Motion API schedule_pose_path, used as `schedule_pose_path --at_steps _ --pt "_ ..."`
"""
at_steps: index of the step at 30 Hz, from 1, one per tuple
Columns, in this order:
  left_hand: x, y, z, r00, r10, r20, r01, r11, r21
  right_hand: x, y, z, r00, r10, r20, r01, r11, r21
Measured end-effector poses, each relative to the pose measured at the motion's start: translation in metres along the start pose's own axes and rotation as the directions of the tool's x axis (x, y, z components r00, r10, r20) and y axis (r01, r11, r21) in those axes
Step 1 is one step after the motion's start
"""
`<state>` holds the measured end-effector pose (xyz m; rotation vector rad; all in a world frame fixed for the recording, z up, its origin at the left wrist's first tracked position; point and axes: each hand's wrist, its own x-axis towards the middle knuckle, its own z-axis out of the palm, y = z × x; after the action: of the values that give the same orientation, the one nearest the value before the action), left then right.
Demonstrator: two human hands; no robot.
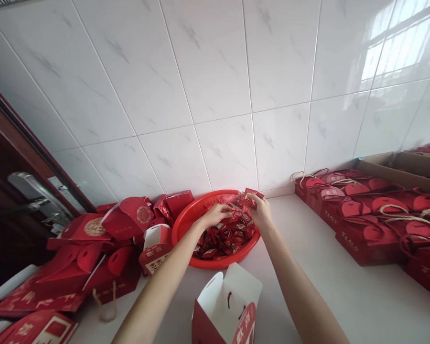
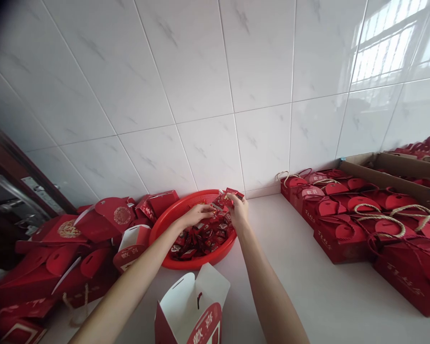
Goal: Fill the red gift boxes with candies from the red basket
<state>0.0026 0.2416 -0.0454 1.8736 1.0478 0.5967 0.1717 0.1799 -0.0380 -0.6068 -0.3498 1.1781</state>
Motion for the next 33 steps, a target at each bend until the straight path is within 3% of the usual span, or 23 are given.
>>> schedule_pose_path --at_steps 4,7,11,14,18,20,23,26,30,33 --pt "-0.012 0.015 -0.009 0.987 0.082 -0.139 -0.085 0.996 -0.020 0.000 0.000 0.001 1.000 -0.020 0.013 0.020 1.000 0.008" --pt "-0.036 0.028 -0.007 0.971 0.110 -0.211 -0.125 0.990 -0.058 -0.001 -0.001 0.001 0.999 -0.015 0.033 0.015 1.000 0.005" --pt "-0.086 0.046 0.007 0.973 0.091 -0.214 -0.134 0.971 -0.196 -0.003 -0.003 0.000 0.998 0.008 0.060 -0.007 1.000 -0.015" --pt "-0.124 0.061 0.018 0.980 0.106 -0.169 -0.140 0.970 -0.200 -0.004 -0.005 0.000 0.996 0.030 0.088 -0.027 0.999 -0.034" --pt "-0.158 0.078 0.024 0.988 0.136 0.076 -0.135 0.991 -0.018 -0.013 -0.014 0.008 0.987 0.048 0.156 -0.039 0.998 -0.057" --pt "-0.168 0.083 0.025 0.976 0.167 0.140 -0.186 0.973 0.137 -0.022 -0.022 0.016 0.972 0.040 0.232 -0.026 0.998 -0.062" --pt "-0.177 0.084 0.025 0.981 0.164 0.102 -0.190 0.918 0.349 -0.040 -0.037 0.027 0.924 0.017 0.383 0.006 0.998 -0.060" --pt "-0.184 0.083 0.024 0.993 0.059 0.106 -0.104 0.868 0.486 -0.058 -0.053 0.034 0.892 0.017 0.451 0.031 0.995 -0.098" --pt "-0.192 0.084 0.018 0.988 -0.073 0.135 -0.019 0.814 0.581 -0.078 -0.069 0.038 0.849 0.081 0.522 0.055 0.970 -0.238" --pt "-0.199 0.084 0.012 0.989 -0.111 0.102 0.029 0.803 0.595 -0.090 -0.077 0.039 0.778 0.167 0.606 0.058 0.941 -0.334"
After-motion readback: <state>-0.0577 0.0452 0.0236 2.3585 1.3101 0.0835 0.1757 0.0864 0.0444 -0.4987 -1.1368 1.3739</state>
